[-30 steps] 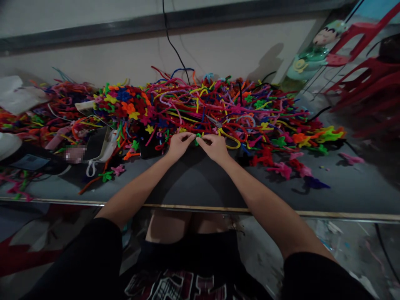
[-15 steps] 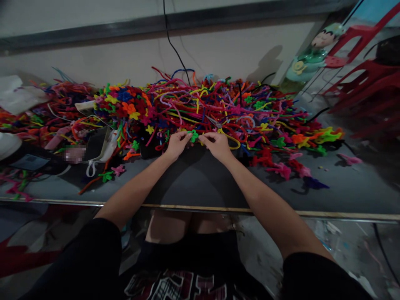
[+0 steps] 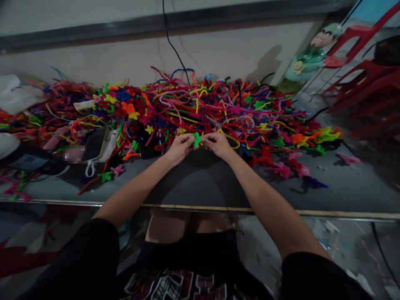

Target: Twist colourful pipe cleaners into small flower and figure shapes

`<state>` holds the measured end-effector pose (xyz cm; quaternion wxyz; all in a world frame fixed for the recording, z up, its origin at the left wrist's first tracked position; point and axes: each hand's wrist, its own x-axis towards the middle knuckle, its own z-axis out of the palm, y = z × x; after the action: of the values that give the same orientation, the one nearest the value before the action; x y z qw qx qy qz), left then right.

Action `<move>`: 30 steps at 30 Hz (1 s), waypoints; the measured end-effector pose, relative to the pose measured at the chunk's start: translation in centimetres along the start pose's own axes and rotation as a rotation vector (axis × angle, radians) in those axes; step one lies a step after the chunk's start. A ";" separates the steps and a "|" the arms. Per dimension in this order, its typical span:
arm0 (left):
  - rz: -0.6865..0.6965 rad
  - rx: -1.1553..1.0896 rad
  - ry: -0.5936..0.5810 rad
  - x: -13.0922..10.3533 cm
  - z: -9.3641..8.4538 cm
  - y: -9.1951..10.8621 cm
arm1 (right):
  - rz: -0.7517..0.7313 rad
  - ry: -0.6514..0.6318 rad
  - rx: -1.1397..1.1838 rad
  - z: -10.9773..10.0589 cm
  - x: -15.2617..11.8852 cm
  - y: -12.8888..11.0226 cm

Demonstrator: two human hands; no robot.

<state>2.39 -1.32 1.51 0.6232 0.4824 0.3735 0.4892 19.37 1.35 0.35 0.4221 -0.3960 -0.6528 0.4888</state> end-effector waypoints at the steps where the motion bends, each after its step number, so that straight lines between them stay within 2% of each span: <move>1: -0.016 -0.002 -0.023 0.0 -0.2 0.2 | 0.007 -0.003 -0.002 0.0 0.0 0.0; 4: -0.050 -0.054 -0.099 -0.2 -0.5 1.0 | 0.019 0.005 0.031 0.2 0.2 0.2; 9: -0.194 -0.072 -0.280 -0.8 -0.3 2.8 | 0.036 -0.036 0.059 0.4 0.4 0.4; 12: -0.178 -0.060 -0.323 -1.0 -0.1 2.7 | 0.020 -0.063 0.041 0.4 0.4 0.3; 19: 0.094 -0.110 -0.172 -0.5 -0.1 0.6 | -0.010 0.092 -0.011 0.9 0.2 0.0; 24: 0.160 -0.040 0.048 0.6 -1.0 -0.6 | -0.155 0.384 -0.069 1.0 -0.4 -0.4; 27: 0.153 0.000 0.113 1.1 -1.5 -0.9 | -0.298 0.408 -0.253 1.1 -0.8 -0.9; 30: 0.140 0.045 0.145 1.1 -1.5 -0.9 | -0.445 0.373 -0.444 1.3 -1.1 -1.4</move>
<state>1.48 0.03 0.26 0.5478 0.4848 0.3939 0.5566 18.33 -0.34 1.29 0.5338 -0.4084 -0.7249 0.1508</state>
